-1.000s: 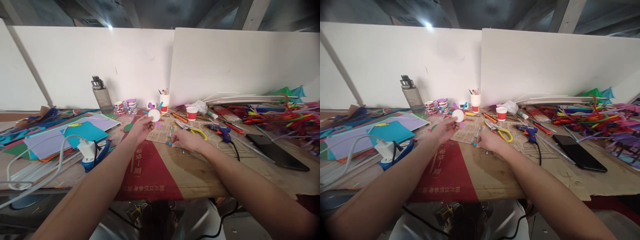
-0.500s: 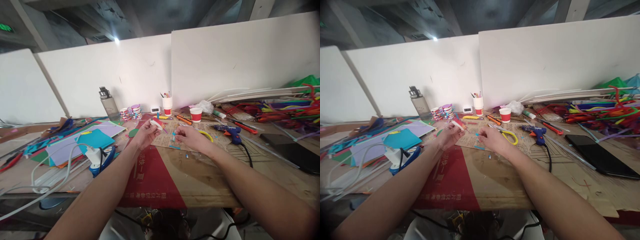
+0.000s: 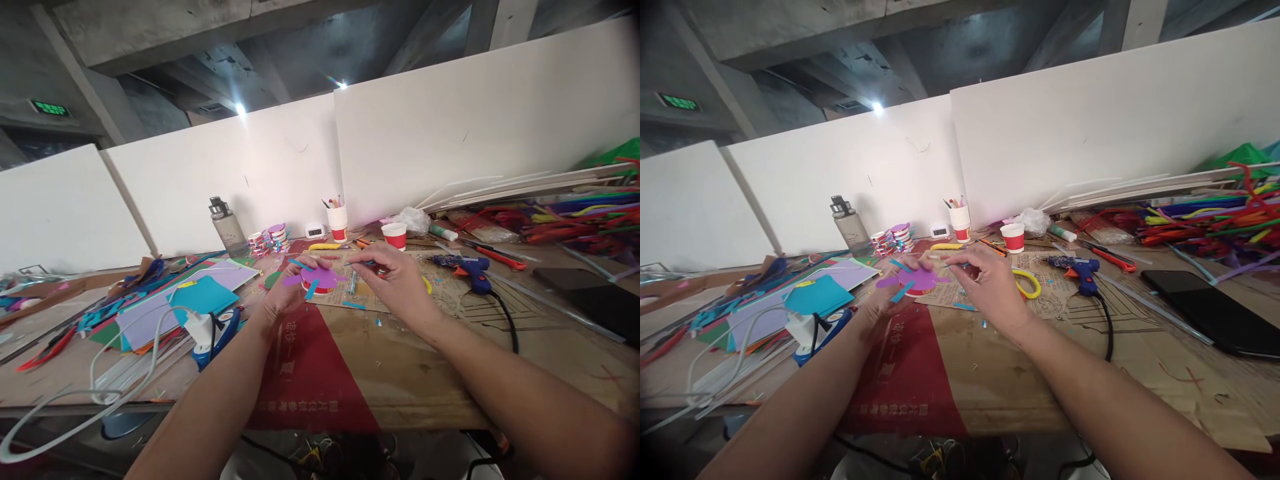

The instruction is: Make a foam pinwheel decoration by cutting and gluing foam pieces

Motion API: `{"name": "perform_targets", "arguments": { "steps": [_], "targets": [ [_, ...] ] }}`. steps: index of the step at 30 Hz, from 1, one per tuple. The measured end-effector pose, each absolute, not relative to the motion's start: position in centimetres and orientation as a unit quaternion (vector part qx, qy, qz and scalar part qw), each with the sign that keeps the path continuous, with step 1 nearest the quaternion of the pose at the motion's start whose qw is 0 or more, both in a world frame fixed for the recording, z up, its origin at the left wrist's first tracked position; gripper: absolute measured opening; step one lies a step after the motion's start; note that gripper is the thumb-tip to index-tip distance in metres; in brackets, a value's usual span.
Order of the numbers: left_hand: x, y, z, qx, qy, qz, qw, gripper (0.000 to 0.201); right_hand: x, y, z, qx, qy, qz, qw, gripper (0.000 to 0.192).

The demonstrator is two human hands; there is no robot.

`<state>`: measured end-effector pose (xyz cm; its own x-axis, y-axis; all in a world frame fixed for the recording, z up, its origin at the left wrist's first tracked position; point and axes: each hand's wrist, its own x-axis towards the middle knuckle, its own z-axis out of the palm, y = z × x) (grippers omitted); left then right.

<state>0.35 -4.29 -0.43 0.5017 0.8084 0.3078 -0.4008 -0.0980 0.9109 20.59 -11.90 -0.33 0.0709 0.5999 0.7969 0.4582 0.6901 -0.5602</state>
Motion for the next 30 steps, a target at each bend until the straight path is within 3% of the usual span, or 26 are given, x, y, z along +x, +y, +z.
{"name": "perform_targets", "arguments": {
  "steps": [18,30],
  "targets": [
    [0.7,-1.8,-3.1,0.582,0.116,0.458,0.662,0.042,19.6,-13.1,-0.3,-0.377,-0.699,0.06,0.604,0.017],
    [0.9,-3.1,-2.1,0.597,0.131,0.442,0.656,0.039,19.6,-12.9,-0.6,-0.389,-0.71,0.067,0.583,0.015]
  ]
}}
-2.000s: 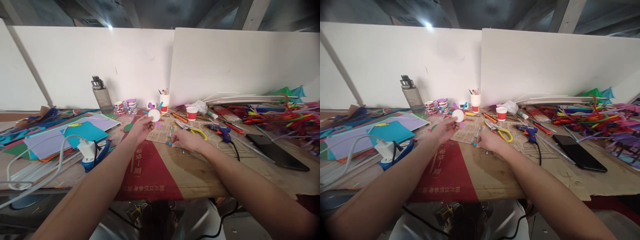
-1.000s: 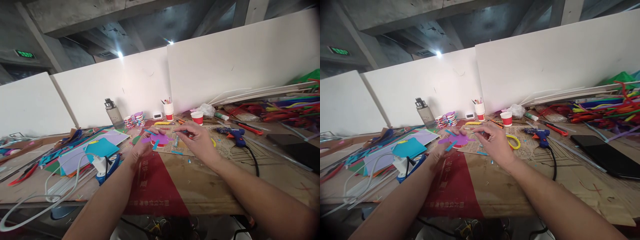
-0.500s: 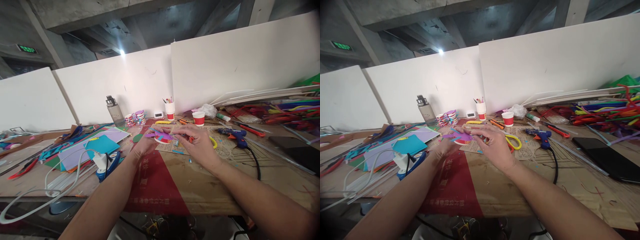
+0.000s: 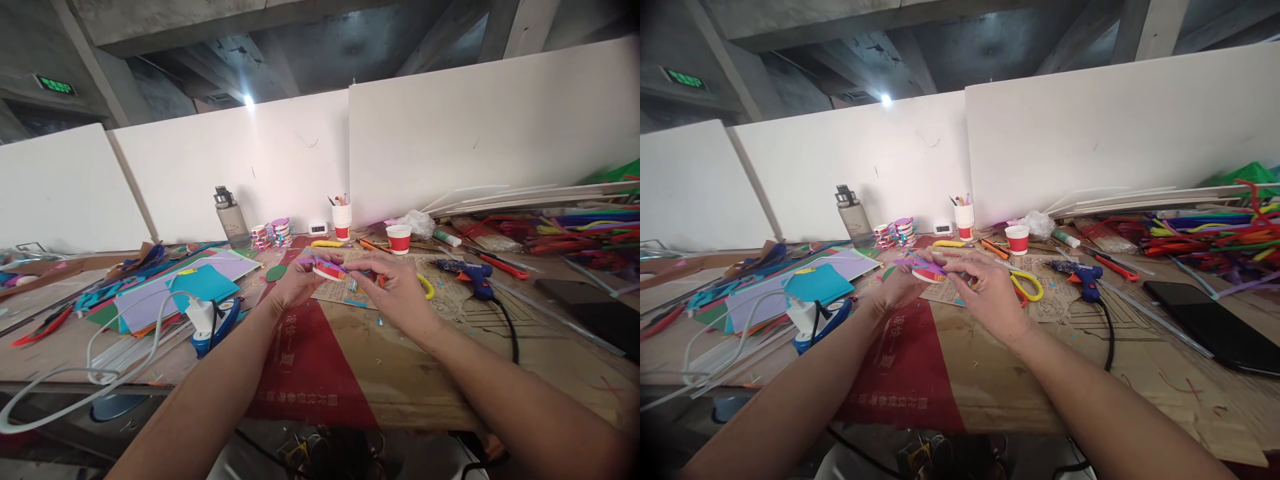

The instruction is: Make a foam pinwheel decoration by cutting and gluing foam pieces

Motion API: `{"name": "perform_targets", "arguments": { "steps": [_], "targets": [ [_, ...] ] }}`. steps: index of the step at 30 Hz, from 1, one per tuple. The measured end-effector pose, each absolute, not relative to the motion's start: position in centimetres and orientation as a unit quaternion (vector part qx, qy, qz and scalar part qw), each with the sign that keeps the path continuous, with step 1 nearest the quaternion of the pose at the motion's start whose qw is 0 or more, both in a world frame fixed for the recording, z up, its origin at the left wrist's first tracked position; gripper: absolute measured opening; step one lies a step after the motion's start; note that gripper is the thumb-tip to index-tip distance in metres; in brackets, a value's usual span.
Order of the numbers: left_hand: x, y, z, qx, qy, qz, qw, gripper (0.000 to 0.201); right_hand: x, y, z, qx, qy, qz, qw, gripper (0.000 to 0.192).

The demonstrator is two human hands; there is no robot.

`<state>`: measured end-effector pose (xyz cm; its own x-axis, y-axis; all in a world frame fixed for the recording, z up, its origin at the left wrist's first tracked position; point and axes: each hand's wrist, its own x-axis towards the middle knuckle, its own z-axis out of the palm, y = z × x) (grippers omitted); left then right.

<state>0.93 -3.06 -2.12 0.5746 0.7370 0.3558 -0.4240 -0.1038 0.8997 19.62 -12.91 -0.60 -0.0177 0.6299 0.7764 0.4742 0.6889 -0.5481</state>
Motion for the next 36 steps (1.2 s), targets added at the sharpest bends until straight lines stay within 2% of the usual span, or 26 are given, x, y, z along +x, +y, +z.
{"name": "perform_targets", "arguments": {
  "steps": [7,12,14,21,29,36],
  "targets": [
    [1.3,-3.3,-1.9,0.574,0.133,0.451,0.67,0.034,19.7,-12.2,-1.2,-0.391,-0.706,0.109,0.58,0.014],
    [1.6,-3.2,-1.9,0.53,0.167,0.462,0.692,0.035,19.8,-11.5,-1.5,-0.434,-0.656,0.195,0.586,0.042],
    [1.9,-3.2,-1.9,0.498,0.194,0.465,0.706,0.036,19.9,-11.3,-1.4,-0.444,-0.619,0.236,0.604,0.048],
    [2.4,-3.3,-2.0,0.452,0.233,0.469,0.722,0.034,20.4,-10.6,-1.0,-0.406,-0.493,0.435,0.635,0.053],
    [2.5,-3.2,-2.0,0.454,0.234,0.477,0.715,0.033,20.4,-10.7,-0.7,-0.38,-0.424,0.515,0.641,0.05],
    [2.6,-3.2,-1.9,0.476,0.241,0.47,0.703,0.033,20.5,-10.6,-0.5,-0.365,-0.395,0.541,0.646,0.046]
  ]
}}
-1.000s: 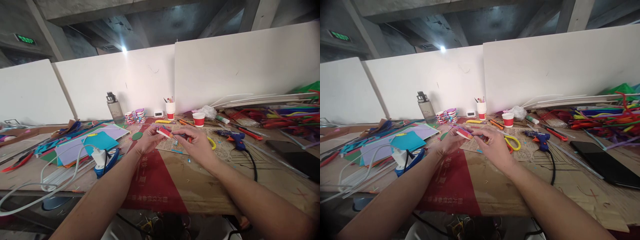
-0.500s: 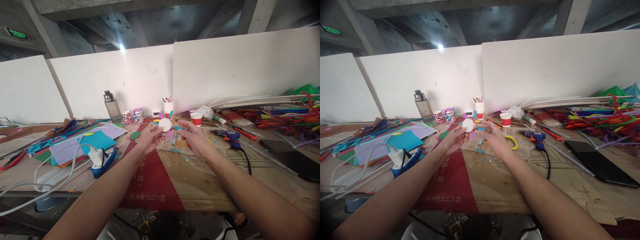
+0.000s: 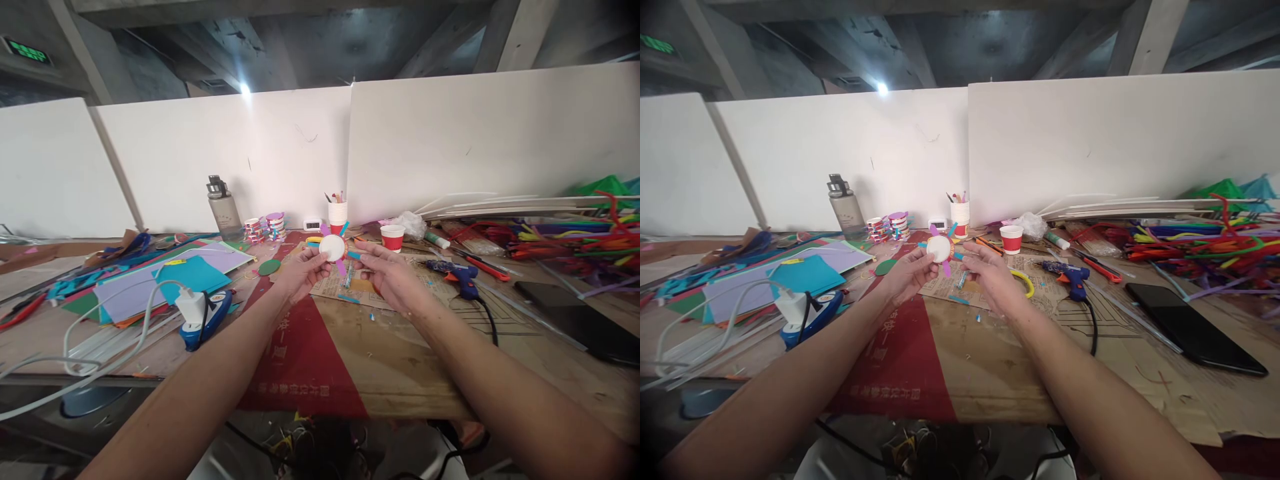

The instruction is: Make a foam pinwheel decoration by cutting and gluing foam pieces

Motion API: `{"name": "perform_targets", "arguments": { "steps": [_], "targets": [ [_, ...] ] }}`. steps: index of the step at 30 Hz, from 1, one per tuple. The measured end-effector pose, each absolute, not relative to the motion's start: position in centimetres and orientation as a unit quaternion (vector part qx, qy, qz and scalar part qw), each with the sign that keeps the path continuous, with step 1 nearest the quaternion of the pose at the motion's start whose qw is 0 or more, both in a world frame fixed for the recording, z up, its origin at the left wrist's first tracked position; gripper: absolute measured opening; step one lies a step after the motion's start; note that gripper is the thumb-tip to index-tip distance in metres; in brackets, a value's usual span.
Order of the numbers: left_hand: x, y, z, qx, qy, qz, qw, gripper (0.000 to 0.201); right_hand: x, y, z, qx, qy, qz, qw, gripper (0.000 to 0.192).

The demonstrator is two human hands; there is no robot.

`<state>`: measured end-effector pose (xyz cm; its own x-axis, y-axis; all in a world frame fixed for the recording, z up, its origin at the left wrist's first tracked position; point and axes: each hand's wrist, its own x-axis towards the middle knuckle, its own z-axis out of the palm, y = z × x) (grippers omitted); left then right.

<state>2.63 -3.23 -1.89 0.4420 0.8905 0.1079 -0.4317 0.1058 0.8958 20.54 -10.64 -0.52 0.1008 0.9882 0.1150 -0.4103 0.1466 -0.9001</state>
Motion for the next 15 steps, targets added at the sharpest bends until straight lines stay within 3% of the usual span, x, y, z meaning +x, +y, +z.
{"name": "perform_targets", "arguments": {
  "steps": [15],
  "targets": [
    [2.79,-3.3,-2.04,0.428,0.245,0.485,0.723,0.017,20.89,-10.49,-0.61,-0.348,-0.363,0.585,0.636,0.035]
  ]
}}
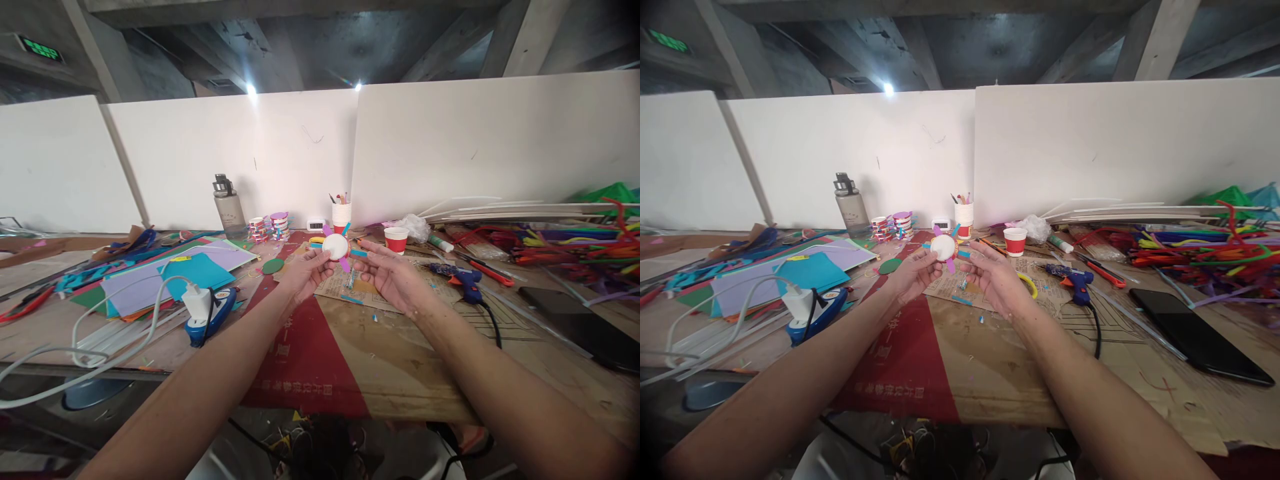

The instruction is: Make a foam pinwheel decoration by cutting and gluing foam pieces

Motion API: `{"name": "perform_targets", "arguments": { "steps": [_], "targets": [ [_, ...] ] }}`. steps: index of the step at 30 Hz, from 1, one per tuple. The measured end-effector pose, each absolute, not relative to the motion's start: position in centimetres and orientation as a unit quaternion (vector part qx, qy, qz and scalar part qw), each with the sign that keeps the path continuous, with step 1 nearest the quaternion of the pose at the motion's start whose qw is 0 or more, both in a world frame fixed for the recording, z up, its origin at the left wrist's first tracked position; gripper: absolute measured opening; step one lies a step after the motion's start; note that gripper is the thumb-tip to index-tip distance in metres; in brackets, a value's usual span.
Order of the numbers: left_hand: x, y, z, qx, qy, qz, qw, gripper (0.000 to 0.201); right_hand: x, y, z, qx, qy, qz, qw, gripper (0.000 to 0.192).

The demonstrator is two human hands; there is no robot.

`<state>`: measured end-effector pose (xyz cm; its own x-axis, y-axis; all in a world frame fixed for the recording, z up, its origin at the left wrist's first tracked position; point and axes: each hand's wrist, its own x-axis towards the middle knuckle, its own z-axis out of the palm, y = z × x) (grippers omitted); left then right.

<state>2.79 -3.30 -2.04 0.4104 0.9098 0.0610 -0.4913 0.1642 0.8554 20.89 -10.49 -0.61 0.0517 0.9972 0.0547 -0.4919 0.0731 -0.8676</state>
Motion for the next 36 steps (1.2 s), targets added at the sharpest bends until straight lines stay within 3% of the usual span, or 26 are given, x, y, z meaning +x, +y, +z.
{"name": "perform_targets", "arguments": {
  "steps": [4,9,17,36],
  "targets": [
    [2.74,-3.24,-2.01,0.41,0.241,0.486,0.733,0.015,21.11,-10.28,-0.81,-0.351,-0.361,0.584,0.637,0.025],
    [2.63,-3.11,-2.06,0.401,0.24,0.495,0.732,0.014,21.05,-9.99,-1.23,-0.383,-0.361,0.556,0.643,0.026],
    [2.73,-3.17,-2.08,0.44,0.233,0.474,0.726,0.022,20.47,-10.14,-1.51,-0.368,-0.383,0.57,0.627,0.052],
    [2.39,-2.91,-2.31,0.457,0.235,0.453,0.729,0.027,20.35,-10.14,-1.5,-0.374,-0.413,0.563,0.611,0.044]
  ]
}}
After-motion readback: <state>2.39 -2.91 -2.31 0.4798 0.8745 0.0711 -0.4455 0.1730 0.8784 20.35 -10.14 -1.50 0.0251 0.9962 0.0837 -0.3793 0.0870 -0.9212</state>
